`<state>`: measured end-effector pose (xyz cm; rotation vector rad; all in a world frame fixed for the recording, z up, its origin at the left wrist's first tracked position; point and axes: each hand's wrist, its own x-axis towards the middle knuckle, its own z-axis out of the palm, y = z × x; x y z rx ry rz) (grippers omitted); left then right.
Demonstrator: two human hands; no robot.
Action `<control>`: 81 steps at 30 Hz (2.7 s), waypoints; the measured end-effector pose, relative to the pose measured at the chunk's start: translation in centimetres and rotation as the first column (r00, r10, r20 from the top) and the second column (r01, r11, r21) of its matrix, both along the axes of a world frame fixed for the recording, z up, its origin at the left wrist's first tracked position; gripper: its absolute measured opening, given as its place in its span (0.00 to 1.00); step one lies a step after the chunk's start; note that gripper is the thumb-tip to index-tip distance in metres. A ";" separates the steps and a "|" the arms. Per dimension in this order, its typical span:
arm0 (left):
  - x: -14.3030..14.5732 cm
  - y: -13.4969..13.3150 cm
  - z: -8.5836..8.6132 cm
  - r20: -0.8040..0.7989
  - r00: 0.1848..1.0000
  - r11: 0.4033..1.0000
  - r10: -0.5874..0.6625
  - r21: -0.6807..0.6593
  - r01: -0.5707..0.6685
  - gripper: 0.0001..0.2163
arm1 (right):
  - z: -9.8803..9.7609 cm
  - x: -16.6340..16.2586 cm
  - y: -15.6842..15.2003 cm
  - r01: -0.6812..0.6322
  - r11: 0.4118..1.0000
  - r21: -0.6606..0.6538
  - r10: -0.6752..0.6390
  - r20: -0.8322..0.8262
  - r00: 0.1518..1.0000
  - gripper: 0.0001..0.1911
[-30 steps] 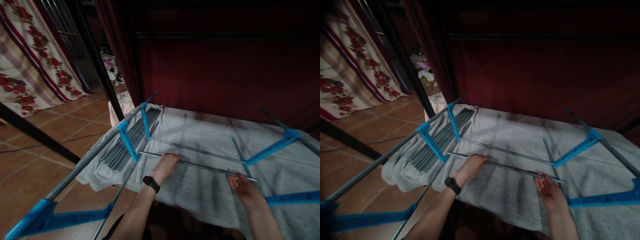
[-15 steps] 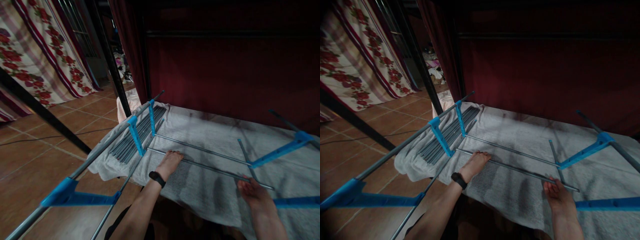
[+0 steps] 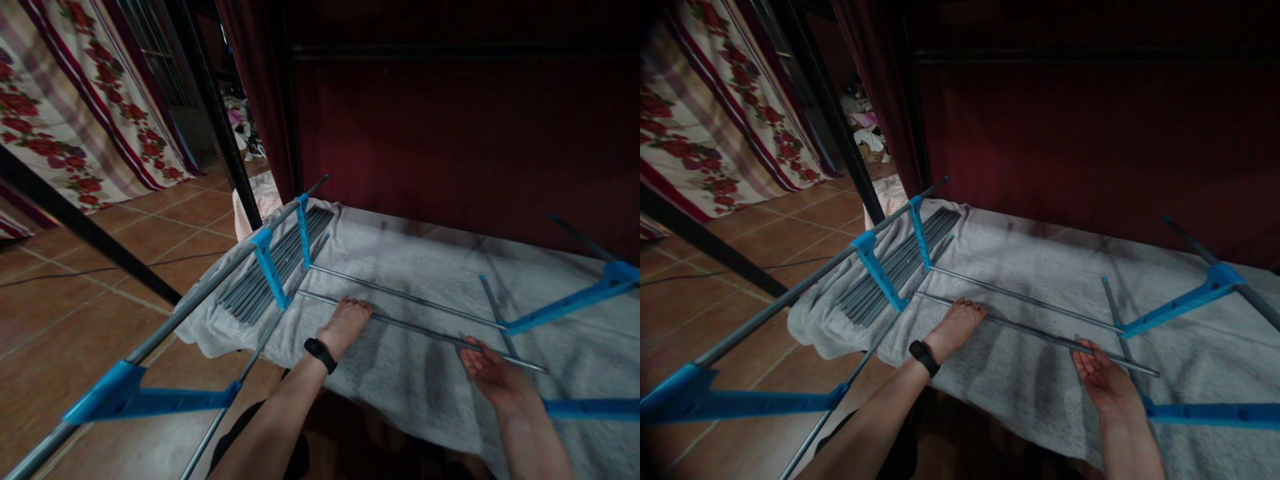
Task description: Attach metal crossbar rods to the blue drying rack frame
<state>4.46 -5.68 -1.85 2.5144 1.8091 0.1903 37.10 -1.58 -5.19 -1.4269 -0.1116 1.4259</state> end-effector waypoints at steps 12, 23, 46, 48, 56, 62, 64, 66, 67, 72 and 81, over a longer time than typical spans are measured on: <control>0.4 1.1 -0.2 -0.039 0.998 0.997 -0.044 -0.062 0.041 0.16 | -2.0 1.4 0.8 0.012 1.000 0.025 -0.012 0.007 1.000 0.17; 0.5 1.3 0.2 -0.030 0.997 0.996 -0.074 -0.051 0.073 0.15 | -0.8 0.5 1.1 0.064 0.998 -0.026 -0.064 0.027 0.998 0.14; -0.8 2.4 1.4 0.157 0.987 0.989 0.024 -0.145 -0.001 0.11 | 1.6 -1.8 0.4 0.173 0.985 0.012 -0.172 -0.054 0.984 0.15; -0.8 2.5 1.3 0.166 0.986 0.989 0.030 -0.145 -0.006 0.12 | 1.5 -1.7 0.5 0.201 0.979 0.022 -0.199 -0.052 0.979 0.14; -1.2 3.0 0.9 0.281 0.960 0.995 0.000 -0.097 0.028 0.09 | 1.4 -1.7 0.6 0.255 0.966 0.047 -0.252 -0.053 0.966 0.13; -1.1 3.1 1.0 0.211 0.977 0.998 -0.031 -0.054 0.043 0.06 | 1.9 -1.4 0.7 0.201 0.979 0.035 -0.197 -0.092 0.976 0.14; -1.0 3.0 1.1 0.173 0.985 0.998 -0.022 -0.062 0.034 0.07 | 2.0 -1.4 0.7 0.197 0.980 0.028 -0.194 -0.100 0.976 0.14; -0.8 3.0 1.2 0.164 0.986 0.997 -0.021 -0.075 0.033 0.08 | 2.2 -1.5 0.8 0.211 0.977 0.025 -0.207 -0.097 0.973 0.14; -0.7 2.9 1.2 0.173 0.985 0.997 -0.020 -0.076 0.034 0.07 | 2.2 -1.6 0.7 0.218 0.976 0.029 -0.214 -0.096 0.972 0.14; -0.8 2.9 1.4 0.190 0.982 0.998 0.010 -0.064 0.003 0.06 | 2.1 -1.8 0.7 0.225 0.973 0.052 -0.219 -0.104 0.970 0.14; -1.1 2.9 1.8 0.173 0.985 0.999 0.013 -0.050 -0.004 0.07 | 2.1 -1.8 0.8 0.180 0.982 0.052 -0.173 -0.114 0.978 0.13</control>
